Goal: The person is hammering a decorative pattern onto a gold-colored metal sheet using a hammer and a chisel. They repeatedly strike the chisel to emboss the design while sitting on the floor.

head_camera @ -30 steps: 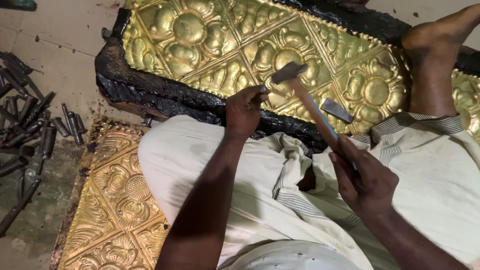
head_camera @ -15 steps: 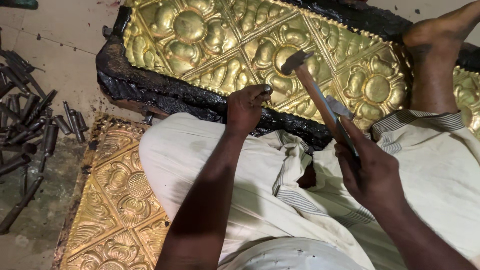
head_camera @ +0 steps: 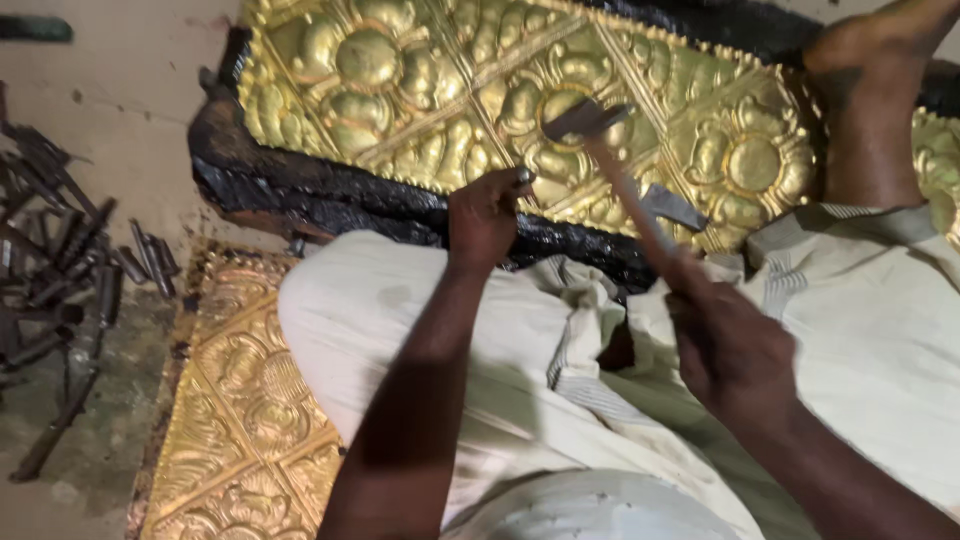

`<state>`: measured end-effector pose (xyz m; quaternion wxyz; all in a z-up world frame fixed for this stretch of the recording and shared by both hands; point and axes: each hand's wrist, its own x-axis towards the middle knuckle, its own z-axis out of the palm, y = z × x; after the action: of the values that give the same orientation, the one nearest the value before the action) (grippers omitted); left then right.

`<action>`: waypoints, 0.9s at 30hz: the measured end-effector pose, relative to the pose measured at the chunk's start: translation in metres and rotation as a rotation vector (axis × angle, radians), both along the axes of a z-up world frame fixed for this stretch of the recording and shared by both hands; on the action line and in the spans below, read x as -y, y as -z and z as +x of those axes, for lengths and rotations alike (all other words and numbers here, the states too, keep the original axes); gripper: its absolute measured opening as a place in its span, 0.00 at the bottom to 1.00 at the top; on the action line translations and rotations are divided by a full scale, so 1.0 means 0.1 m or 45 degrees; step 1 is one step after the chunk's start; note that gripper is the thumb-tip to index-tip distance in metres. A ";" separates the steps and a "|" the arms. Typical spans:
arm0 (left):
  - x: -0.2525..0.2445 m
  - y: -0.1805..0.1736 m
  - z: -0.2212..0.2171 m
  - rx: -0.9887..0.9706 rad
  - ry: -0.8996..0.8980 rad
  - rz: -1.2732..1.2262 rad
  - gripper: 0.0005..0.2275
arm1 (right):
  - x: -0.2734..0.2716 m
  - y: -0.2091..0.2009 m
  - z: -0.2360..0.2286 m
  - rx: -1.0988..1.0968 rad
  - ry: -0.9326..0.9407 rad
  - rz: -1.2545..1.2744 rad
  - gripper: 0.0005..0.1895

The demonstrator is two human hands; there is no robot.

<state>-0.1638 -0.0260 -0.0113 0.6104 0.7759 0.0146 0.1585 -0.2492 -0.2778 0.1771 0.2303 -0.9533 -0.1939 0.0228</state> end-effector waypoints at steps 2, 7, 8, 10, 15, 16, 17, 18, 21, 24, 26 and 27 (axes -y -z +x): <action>0.01 0.01 0.00 -0.026 0.010 0.004 0.06 | -0.03 -0.13 -0.03 -0.201 0.298 0.216 0.33; 0.03 0.00 -0.02 -0.095 0.038 0.024 0.06 | -0.11 0.09 0.18 -0.170 -0.062 -0.118 0.35; 0.04 0.01 -0.02 -0.131 0.029 0.011 0.07 | -0.10 0.16 0.20 -0.163 -0.134 -0.186 0.35; 0.02 0.01 0.02 -0.204 0.002 -0.009 0.08 | -0.03 0.18 0.17 0.013 -0.152 -0.041 0.32; 0.04 0.04 0.03 -0.161 -0.019 -0.116 0.08 | -0.01 0.07 0.05 0.302 0.117 0.207 0.28; 0.05 0.02 0.02 -0.228 -0.005 -0.106 0.07 | -0.03 0.05 0.07 0.235 0.077 0.141 0.28; 0.06 -0.01 0.01 -0.193 -0.024 -0.045 0.07 | -0.07 0.05 0.11 0.163 0.030 0.044 0.28; 0.05 -0.04 0.00 -0.156 -0.045 0.020 0.07 | -0.10 0.06 0.15 0.074 -0.028 -0.072 0.28; 0.03 -0.11 0.01 -0.193 -0.013 0.023 0.07 | -0.13 0.02 0.21 0.014 -0.101 -0.169 0.28; -0.01 -0.10 0.01 -0.119 -0.052 0.065 0.05 | -0.10 -0.06 0.14 0.319 -0.094 0.004 0.25; 0.02 -0.08 0.00 -0.131 -0.050 0.025 0.04 | -0.10 -0.08 0.11 0.561 -0.003 0.155 0.24; 0.02 -0.09 0.04 -0.195 -0.024 -0.043 0.05 | -0.13 -0.08 0.14 0.460 -0.021 0.090 0.26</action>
<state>-0.1598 -0.0282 -0.0020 0.6189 0.7752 0.0712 0.1044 -0.2347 -0.2650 0.1848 0.2251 -0.9316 -0.2406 -0.1537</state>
